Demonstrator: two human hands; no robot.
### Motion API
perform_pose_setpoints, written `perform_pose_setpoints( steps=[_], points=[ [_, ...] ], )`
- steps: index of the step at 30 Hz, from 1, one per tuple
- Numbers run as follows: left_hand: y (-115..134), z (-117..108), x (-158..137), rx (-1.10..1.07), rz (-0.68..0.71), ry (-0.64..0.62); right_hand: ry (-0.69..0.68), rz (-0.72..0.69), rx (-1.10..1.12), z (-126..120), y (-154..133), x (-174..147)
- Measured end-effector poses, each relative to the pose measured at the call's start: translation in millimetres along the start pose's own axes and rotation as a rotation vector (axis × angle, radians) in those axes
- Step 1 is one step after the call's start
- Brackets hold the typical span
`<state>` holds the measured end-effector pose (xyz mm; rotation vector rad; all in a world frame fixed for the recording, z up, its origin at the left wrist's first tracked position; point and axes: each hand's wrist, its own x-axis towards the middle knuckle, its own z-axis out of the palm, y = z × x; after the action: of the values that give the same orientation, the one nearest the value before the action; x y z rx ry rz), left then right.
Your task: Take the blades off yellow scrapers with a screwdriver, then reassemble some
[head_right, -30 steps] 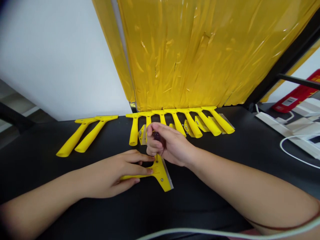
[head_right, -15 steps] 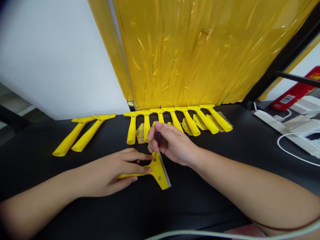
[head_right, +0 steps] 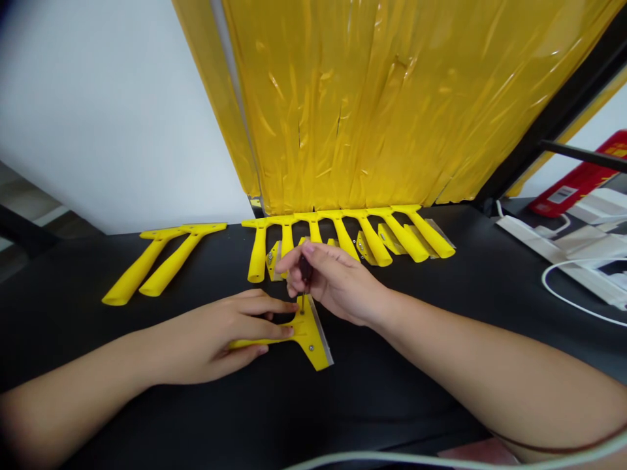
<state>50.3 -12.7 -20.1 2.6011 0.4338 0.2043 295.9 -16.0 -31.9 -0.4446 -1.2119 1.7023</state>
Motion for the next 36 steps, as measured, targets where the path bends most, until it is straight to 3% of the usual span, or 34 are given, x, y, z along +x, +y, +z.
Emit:
perform_pose_setpoints(
  steps=[5,10,17,23,27,31,36],
  points=[
    [-0.4,0.6,0.6,-0.007,0.010,0.015,0.041,0.013,0.119,8.8,-1.4,-3.8],
    [-1.5,1.2,0.4,-0.005,0.011,0.014,0.095,-0.036,0.055,9.8,-1.9,-1.2],
    [1.9,-1.2,1.2,-0.005,0.007,0.008,0.095,0.028,0.145,11.5,-3.5,-2.6],
    [0.3,-0.3,0.0,0.005,0.024,0.019,0.166,-0.064,0.009,12.6,-1.8,-0.2],
    [-0.8,0.6,-0.3,0.019,0.028,0.017,0.114,-0.058,-0.089,4.1,-2.8,2.0],
    [-0.9,0.6,-0.4,0.024,0.037,0.017,0.050,0.017,0.042,6.3,-4.2,-2.1],
    [-1.6,0.3,-0.7,0.029,0.035,-0.002,0.115,-0.027,0.116,17.4,-3.6,-5.3]
  ],
)
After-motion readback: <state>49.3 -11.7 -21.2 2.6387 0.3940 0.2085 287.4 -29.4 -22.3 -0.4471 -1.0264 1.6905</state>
